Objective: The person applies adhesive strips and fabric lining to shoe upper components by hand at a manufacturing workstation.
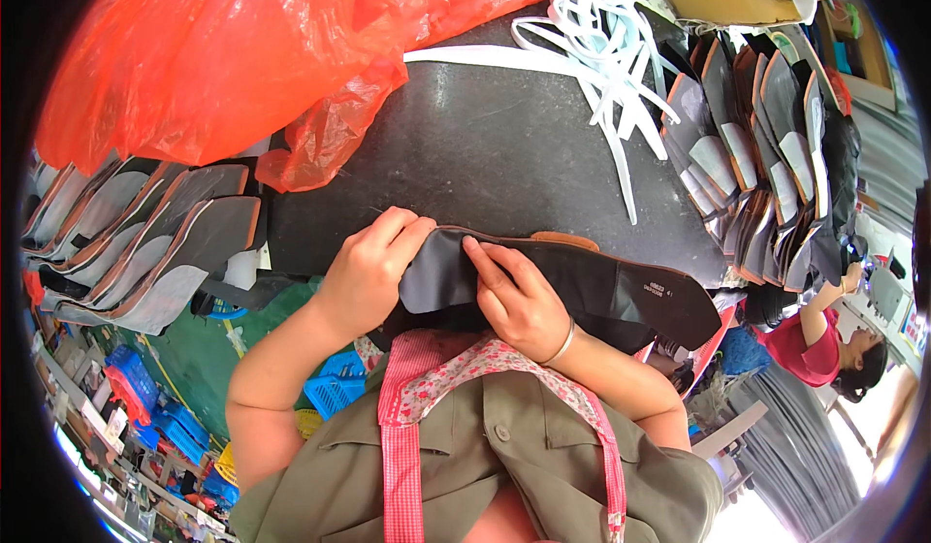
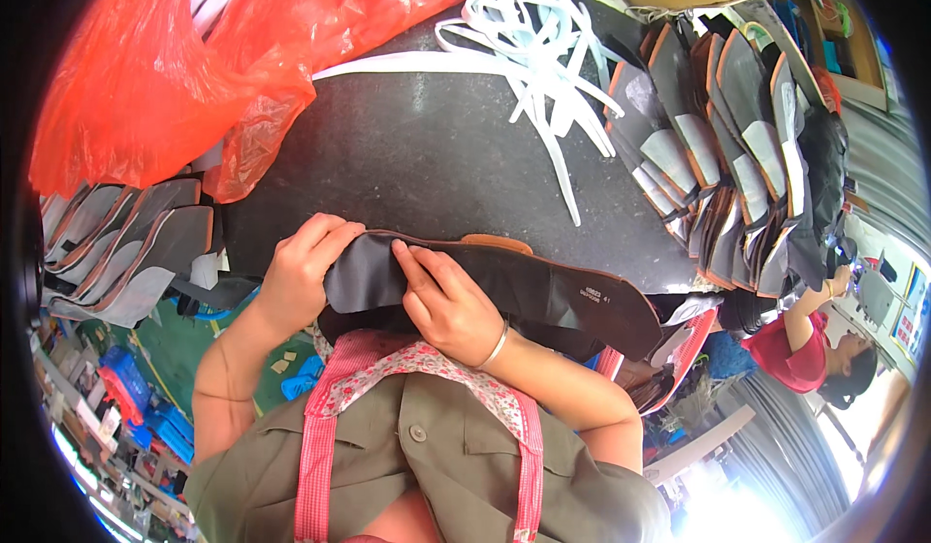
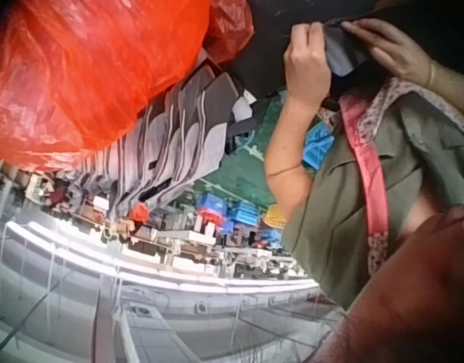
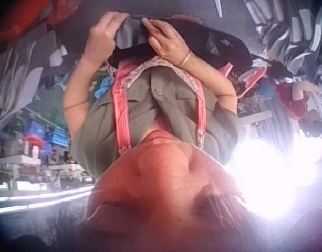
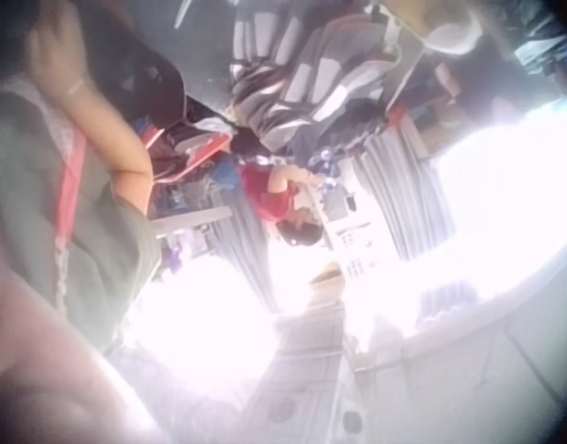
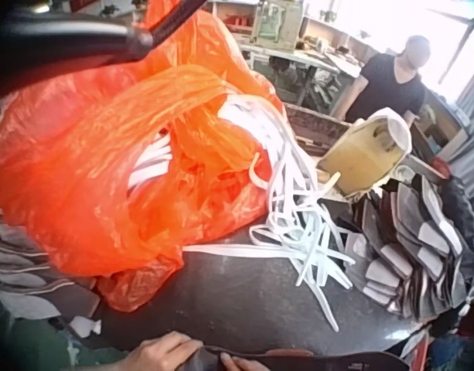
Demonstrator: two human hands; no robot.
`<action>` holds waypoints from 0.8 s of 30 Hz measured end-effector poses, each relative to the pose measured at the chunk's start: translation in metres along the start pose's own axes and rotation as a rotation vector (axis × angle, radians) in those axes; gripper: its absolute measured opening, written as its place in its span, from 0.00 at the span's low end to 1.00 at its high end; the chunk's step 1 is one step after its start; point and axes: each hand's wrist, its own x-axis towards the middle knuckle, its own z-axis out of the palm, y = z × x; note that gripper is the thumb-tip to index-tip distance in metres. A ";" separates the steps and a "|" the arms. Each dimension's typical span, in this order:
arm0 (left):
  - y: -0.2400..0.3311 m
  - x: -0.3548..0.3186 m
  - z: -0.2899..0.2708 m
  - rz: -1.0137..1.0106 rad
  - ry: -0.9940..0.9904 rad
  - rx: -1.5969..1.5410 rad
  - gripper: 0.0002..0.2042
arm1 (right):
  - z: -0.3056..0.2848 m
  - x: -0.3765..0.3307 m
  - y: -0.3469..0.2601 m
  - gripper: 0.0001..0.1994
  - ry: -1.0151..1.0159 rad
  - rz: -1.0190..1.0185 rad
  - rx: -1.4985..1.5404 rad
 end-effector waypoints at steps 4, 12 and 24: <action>-0.003 0.004 0.000 0.082 -0.006 0.089 0.19 | -0.001 0.001 -0.002 0.08 -0.033 -0.003 -0.057; 0.020 0.006 0.001 0.089 0.169 0.100 0.11 | 0.002 0.017 -0.015 0.10 -0.250 -0.016 -0.339; 0.057 0.014 0.058 0.229 -0.099 0.220 0.25 | -0.093 -0.043 0.047 0.26 -0.234 0.229 0.270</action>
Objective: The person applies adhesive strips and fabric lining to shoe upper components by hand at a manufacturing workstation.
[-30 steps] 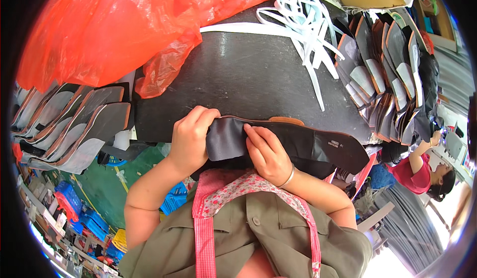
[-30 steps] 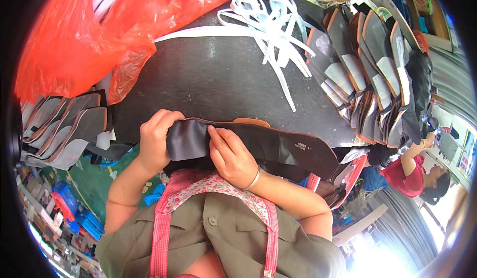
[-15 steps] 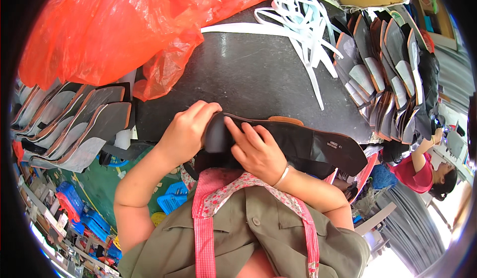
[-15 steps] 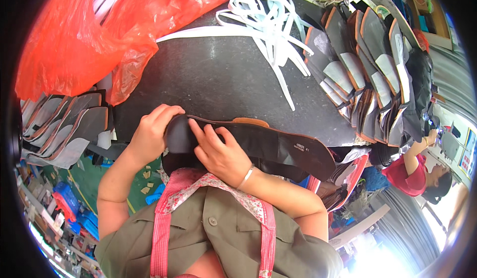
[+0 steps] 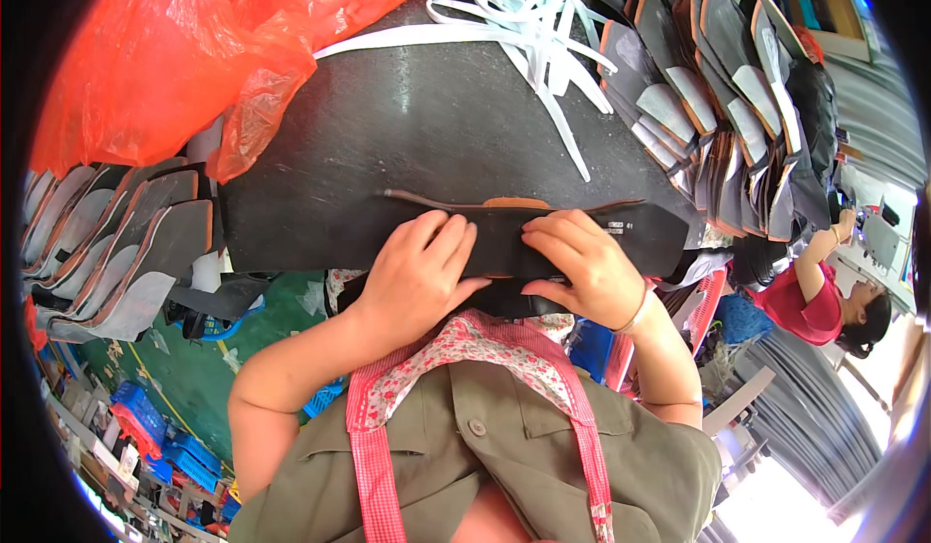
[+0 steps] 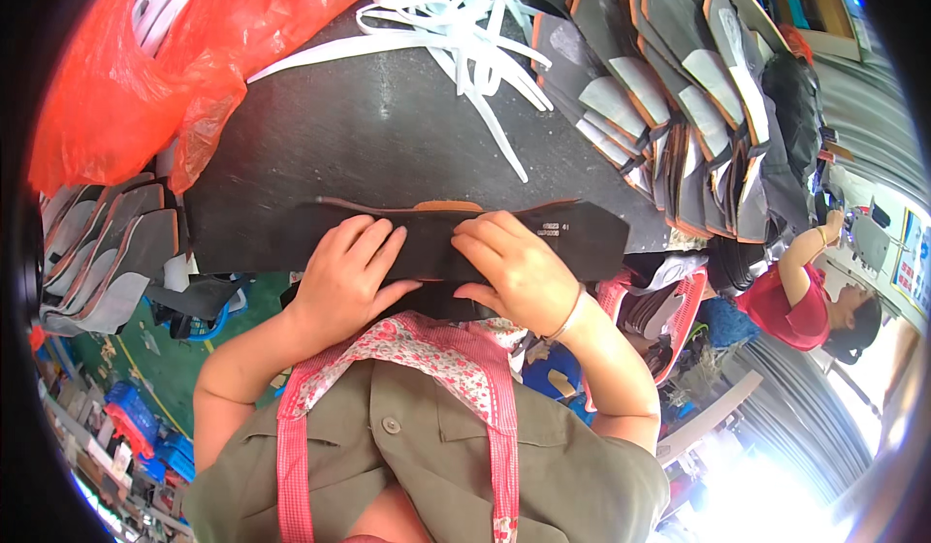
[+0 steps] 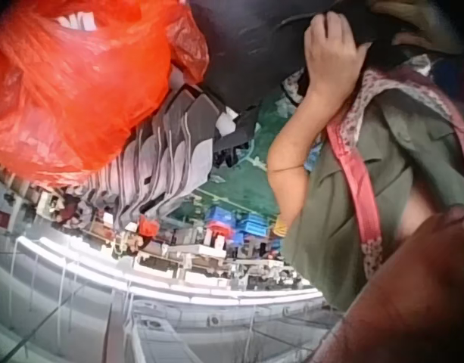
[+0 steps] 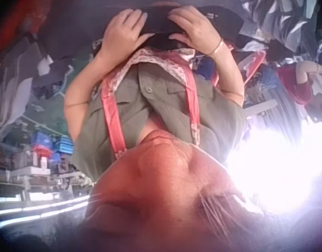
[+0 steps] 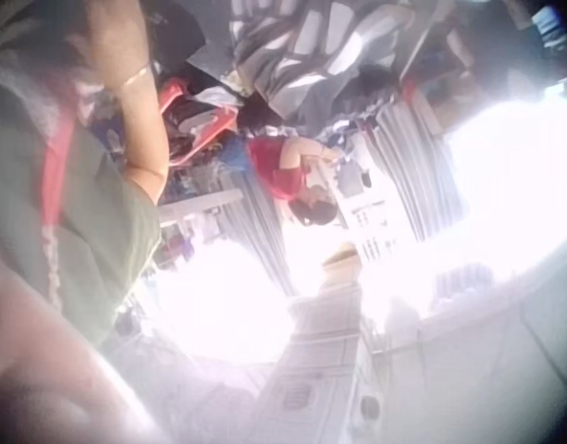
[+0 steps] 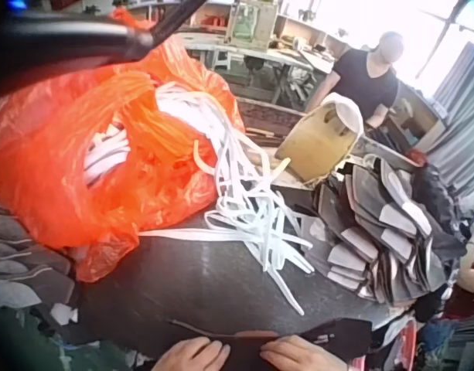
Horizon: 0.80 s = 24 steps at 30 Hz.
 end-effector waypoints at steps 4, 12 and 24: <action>0.002 0.024 0.006 0.078 -0.093 -0.208 0.19 | 0.008 -0.005 0.008 0.20 0.024 -0.032 0.019; 0.003 0.033 0.001 0.028 -0.233 -0.247 0.19 | 0.017 -0.008 0.026 0.08 0.174 -0.019 0.196; 0.007 0.022 0.006 0.249 -0.158 0.134 0.19 | 0.008 -0.005 0.023 0.14 0.002 -0.144 0.147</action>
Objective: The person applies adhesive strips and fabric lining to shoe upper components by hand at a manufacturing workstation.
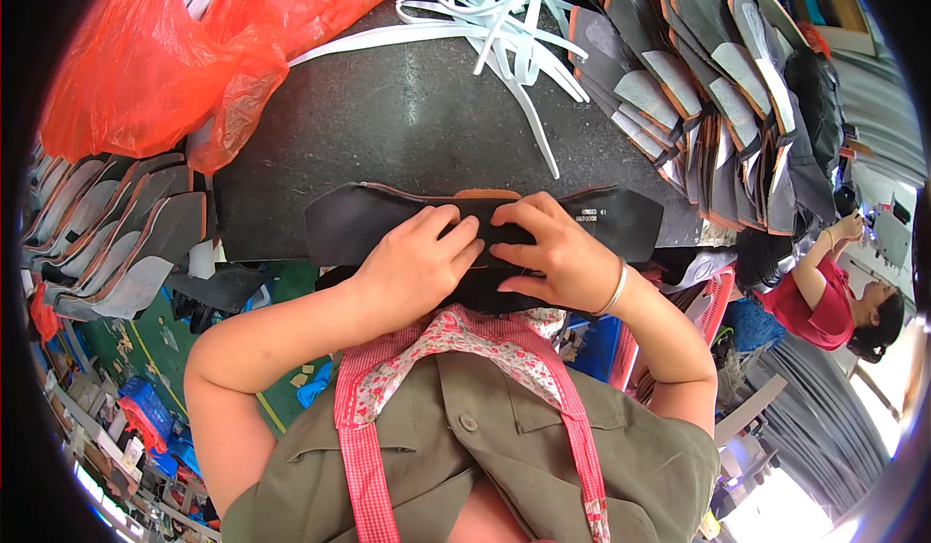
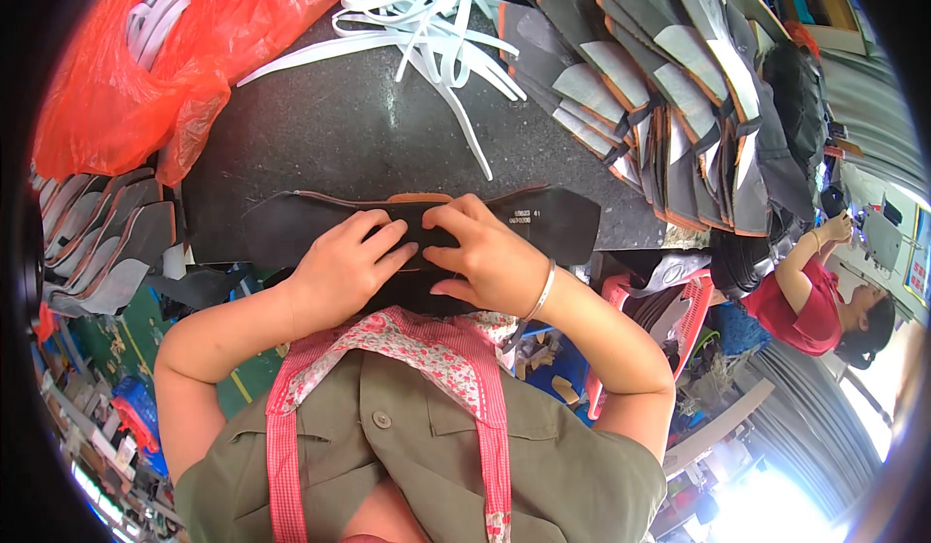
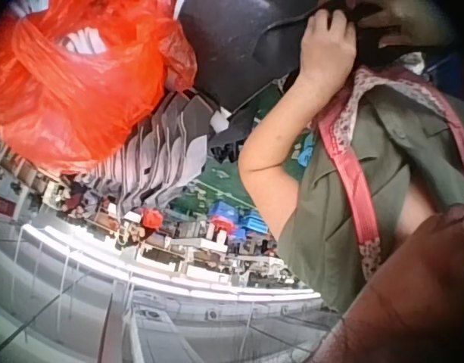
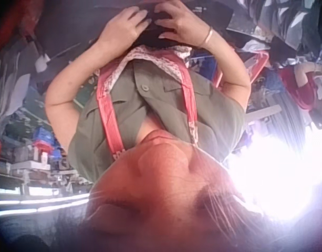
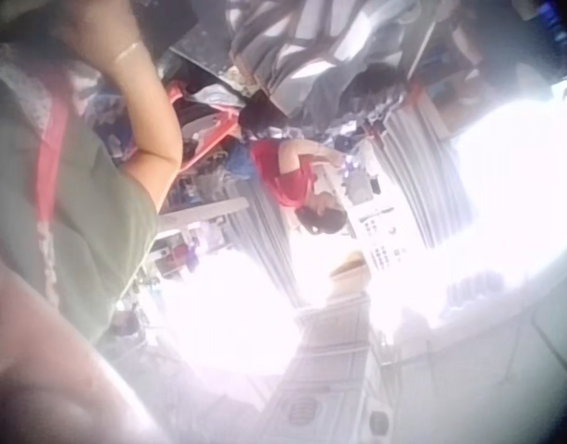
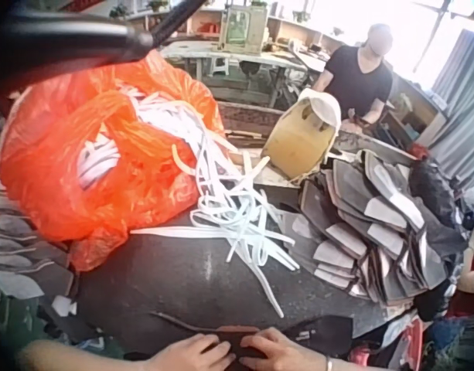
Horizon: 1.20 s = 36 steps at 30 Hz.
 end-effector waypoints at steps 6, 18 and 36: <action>0.007 0.001 0.000 0.060 0.045 0.133 0.16 | 0.011 -0.013 0.000 0.17 -0.079 -0.076 -0.310; -0.013 -0.022 -0.038 0.056 -0.078 0.428 0.10 | -0.007 -0.032 0.017 0.35 -0.262 -0.030 -0.433; -0.005 -0.006 -0.005 0.006 -0.002 0.105 0.20 | -0.019 -0.045 0.016 0.18 -0.151 -0.216 -0.651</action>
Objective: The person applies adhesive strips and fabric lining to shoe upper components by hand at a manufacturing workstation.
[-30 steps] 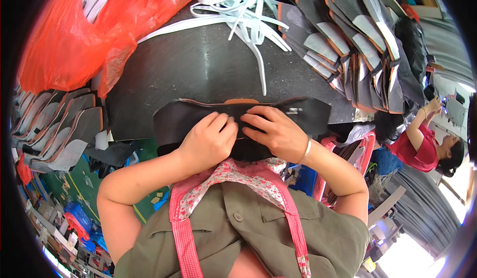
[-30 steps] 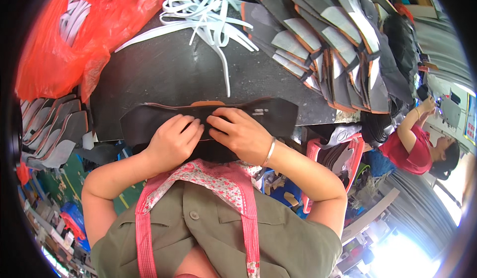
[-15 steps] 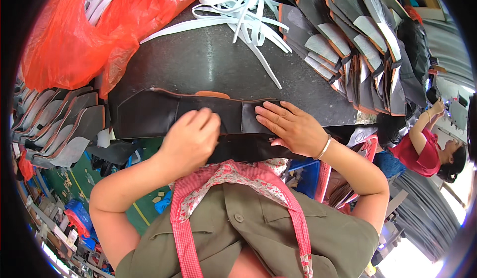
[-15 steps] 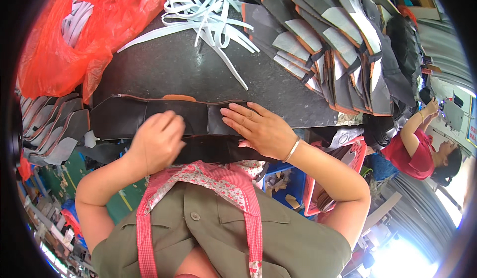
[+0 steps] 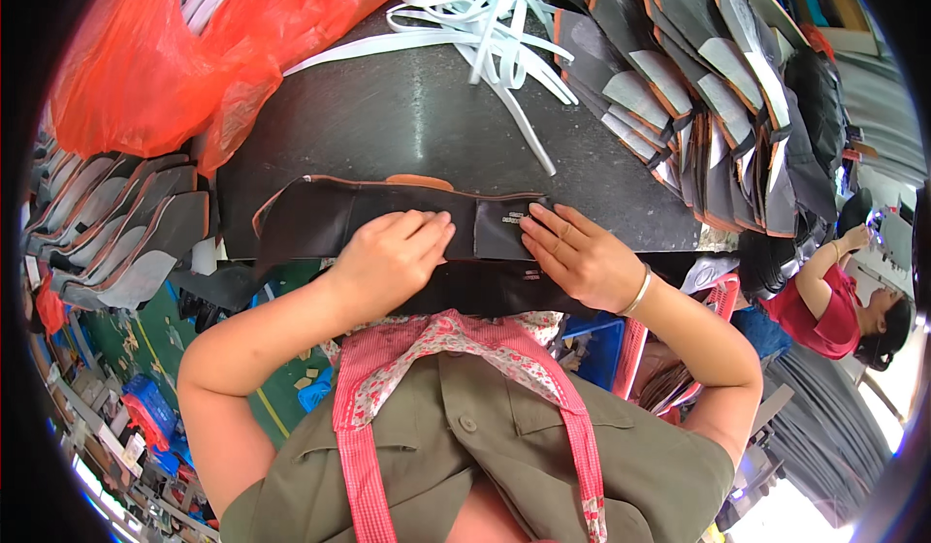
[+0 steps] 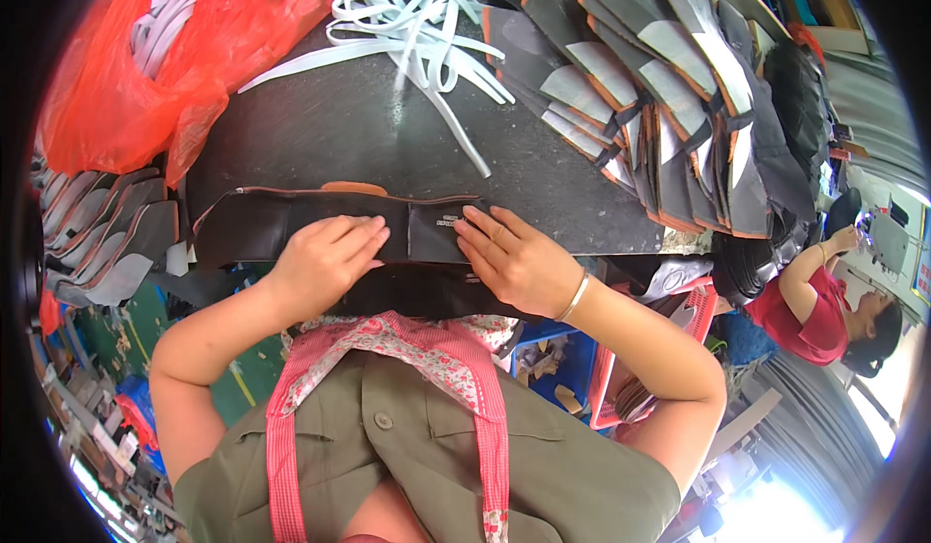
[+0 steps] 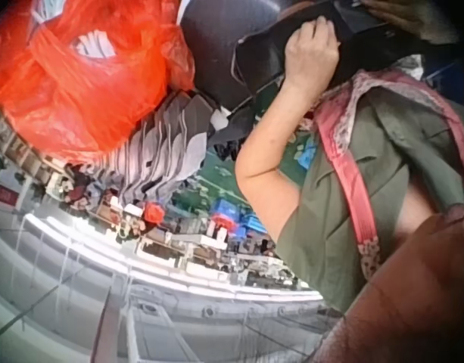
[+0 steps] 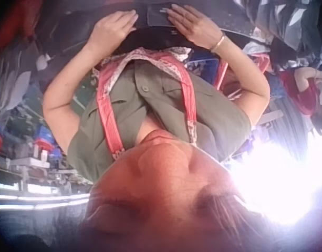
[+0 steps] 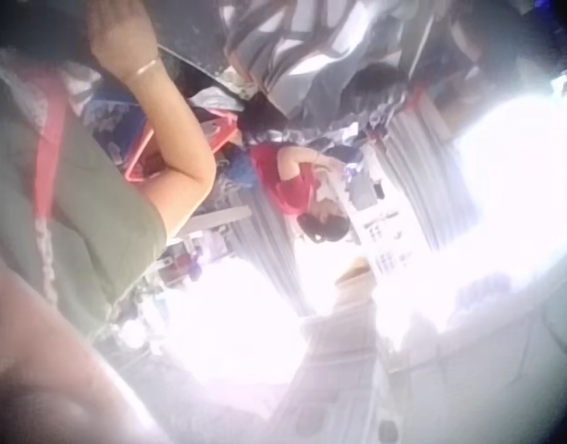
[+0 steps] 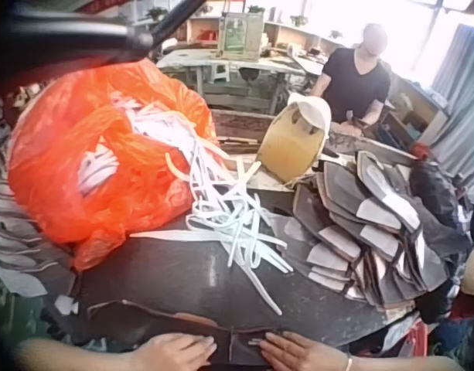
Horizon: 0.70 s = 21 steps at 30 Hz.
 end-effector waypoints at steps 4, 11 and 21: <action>-0.014 -0.017 -0.010 0.117 -0.027 0.085 0.19 | 0.001 0.003 -0.007 0.20 -0.032 0.016 -0.059; -0.012 -0.019 -0.008 0.184 -0.030 0.172 0.18 | 0.015 0.056 -0.019 0.33 0.059 0.228 0.259; -0.022 -0.025 -0.005 0.166 0.079 0.147 0.17 | 0.015 0.050 -0.004 0.31 -0.062 -0.164 -0.153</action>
